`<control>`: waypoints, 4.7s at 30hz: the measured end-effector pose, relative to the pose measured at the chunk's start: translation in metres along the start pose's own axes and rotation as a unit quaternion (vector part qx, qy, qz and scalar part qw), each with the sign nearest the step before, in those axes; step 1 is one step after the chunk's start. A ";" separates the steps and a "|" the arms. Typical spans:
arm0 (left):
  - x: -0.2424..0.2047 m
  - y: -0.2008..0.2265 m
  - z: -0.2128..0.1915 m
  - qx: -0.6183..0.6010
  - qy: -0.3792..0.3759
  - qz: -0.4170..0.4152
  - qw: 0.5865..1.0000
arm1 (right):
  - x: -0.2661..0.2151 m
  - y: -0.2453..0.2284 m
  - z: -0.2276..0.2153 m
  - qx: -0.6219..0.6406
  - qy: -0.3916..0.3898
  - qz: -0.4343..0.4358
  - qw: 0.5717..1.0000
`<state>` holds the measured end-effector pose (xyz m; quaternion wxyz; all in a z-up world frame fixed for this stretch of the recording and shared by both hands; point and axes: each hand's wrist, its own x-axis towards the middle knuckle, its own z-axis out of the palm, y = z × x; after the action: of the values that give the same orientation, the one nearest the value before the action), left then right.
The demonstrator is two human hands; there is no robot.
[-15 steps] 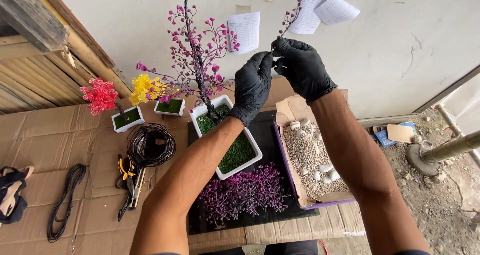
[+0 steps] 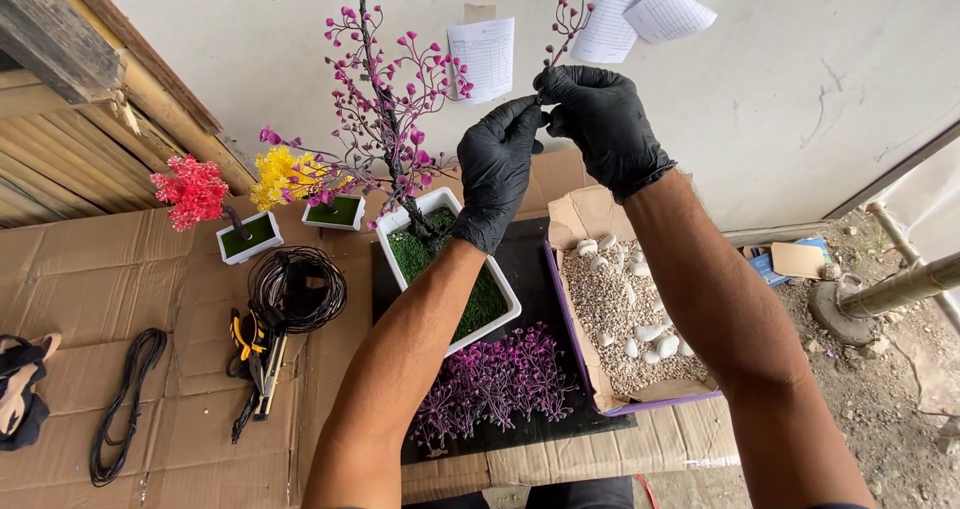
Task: The person assembles a decorative artificial tree by attaching purple leafy branches to a black wire frame. They pick up individual branches from a pile on the table and insert them into the branches of the tree, which is planted in a white rectangular pot filled with green artificial moss. The person adjusts the placement of the leaves to create a full appearance.
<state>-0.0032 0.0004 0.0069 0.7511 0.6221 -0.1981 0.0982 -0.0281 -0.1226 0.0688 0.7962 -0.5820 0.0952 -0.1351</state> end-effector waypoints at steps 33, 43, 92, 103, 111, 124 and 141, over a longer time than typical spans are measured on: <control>0.003 -0.021 0.009 0.127 0.081 0.065 0.986 | 0.014 0.028 -0.004 -0.065 0.008 -0.097 0.993; 0.003 -0.017 0.008 0.110 0.075 0.080 0.988 | 0.009 0.013 -0.005 -0.109 -0.022 -0.118 0.987; 0.003 -0.007 0.002 0.119 0.088 0.062 0.987 | -0.024 0.006 0.026 0.054 0.017 -0.016 0.998; -0.008 -0.017 -0.006 0.127 0.091 0.092 0.983 | -0.009 0.023 0.013 0.062 0.024 -0.031 0.997; -0.048 0.024 -0.014 0.197 0.077 0.188 0.959 | -0.077 0.016 -0.011 0.119 0.085 0.005 0.989; -0.239 0.049 -0.089 0.163 -0.096 0.190 0.963 | -0.255 0.148 -0.040 0.074 0.125 0.207 0.967; -0.369 0.005 -0.246 0.354 0.032 -0.255 0.899 | -0.347 0.258 -0.044 -0.417 0.027 0.106 0.902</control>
<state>-0.2954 0.2776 -0.1797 0.4865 0.8727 0.0392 -0.0128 -0.3425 0.0247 -0.1921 0.4874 -0.8434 0.2255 -0.0134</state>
